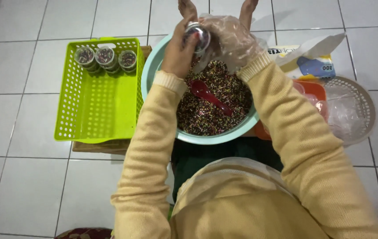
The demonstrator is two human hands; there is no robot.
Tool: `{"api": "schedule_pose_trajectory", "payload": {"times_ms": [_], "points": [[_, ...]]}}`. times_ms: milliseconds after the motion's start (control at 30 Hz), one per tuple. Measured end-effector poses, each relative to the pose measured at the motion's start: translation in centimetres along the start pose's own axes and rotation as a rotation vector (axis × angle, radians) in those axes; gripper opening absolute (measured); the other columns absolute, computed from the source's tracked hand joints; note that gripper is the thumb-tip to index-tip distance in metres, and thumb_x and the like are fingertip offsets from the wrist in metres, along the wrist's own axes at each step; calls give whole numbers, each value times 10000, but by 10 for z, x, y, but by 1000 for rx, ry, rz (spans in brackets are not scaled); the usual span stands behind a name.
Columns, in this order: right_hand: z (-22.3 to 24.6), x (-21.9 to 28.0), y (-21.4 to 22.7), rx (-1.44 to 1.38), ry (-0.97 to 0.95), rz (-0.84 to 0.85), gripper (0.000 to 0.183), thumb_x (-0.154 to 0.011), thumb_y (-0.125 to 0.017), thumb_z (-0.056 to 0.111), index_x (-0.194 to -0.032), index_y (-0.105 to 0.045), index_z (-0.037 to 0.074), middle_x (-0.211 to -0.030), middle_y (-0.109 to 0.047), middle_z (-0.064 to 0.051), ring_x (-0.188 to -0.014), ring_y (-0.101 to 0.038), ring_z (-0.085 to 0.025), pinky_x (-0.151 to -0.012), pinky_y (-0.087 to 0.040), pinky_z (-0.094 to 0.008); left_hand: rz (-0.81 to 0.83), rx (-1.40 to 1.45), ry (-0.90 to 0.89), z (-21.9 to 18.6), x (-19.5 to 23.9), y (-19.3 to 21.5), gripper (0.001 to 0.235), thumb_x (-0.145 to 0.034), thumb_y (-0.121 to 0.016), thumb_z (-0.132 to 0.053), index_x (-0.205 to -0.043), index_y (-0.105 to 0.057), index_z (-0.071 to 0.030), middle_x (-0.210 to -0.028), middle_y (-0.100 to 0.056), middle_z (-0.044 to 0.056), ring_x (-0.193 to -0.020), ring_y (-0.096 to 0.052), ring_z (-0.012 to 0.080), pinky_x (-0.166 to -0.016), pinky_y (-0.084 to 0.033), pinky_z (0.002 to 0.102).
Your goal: Filling small plastic containers with colorful sprinkles using a spoon and hands
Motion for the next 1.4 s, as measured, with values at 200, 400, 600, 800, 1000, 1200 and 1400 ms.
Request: {"api": "schedule_pose_trajectory", "payload": {"times_ms": [200,400,600,800,1000,1200,1400], "points": [[15,-6,39,501,-51,-63,1259,-489,-482,792,-1412,-481,-65,-1339,-513,-305,-1094,-559,-414,-978,-489,-683,-29,253,121,1,3,12,411,-1037,-487,-301,-1443,-465,-240,-1391,-639,197,-1069,-756,320,-829,-712,417],[7,5,8,640,11,-160,1229,-484,-372,803,-1311,-598,-78,-1137,-699,-255,-923,-703,-316,-903,-604,-502,14,545,312,-22,11,18,603,-975,-465,-115,-1564,-332,-113,-1283,-639,257,-605,-642,153,-486,-552,234],[14,29,25,1015,136,499,564,-966,-406,298,-1474,-163,320,-1390,-591,-352,-940,-706,-484,-923,-584,-635,-221,607,291,-5,19,76,501,-909,-565,-75,-1389,-429,-30,-1095,-684,291,-569,-715,249,-501,-650,297],[-11,83,-27,1318,143,-85,339,-1049,-454,105,-1332,-516,-71,-1161,-701,-235,-794,-735,-257,-792,-637,-316,-544,695,219,30,41,169,377,-940,-556,-28,-1282,-435,71,-1203,-600,343,-736,-743,366,-552,-661,334],[6,50,86,482,-368,1129,779,-1021,-617,22,-1639,-145,74,-1673,-187,-195,-1397,-531,-362,-1209,-435,-474,-667,614,422,45,66,183,371,-963,-553,-48,-1333,-529,-19,-1290,-662,269,-869,-741,303,-637,-650,300],[-17,89,71,1000,226,857,512,-1002,-484,-48,-1492,-337,-53,-1446,-480,-290,-1094,-727,-262,-953,-663,-332,-678,534,634,90,52,175,367,-936,-616,-24,-1297,-564,15,-1387,-606,271,-1034,-728,388,-727,-695,395],[-19,107,46,1476,514,389,415,-926,-594,-21,-1302,-497,-166,-1159,-687,-248,-788,-774,-191,-755,-703,-262,-724,591,759,104,59,165,295,-952,-637,9,-1235,-582,70,-1090,-735,282,-861,-760,342,-675,-684,364]]}}
Point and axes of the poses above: each hand's wrist, its own x-axis away from the middle knuckle, its own y-axis out of the back of the hand, z = x × y, the point moved 5 cm from there along -x, towards the middle knuckle
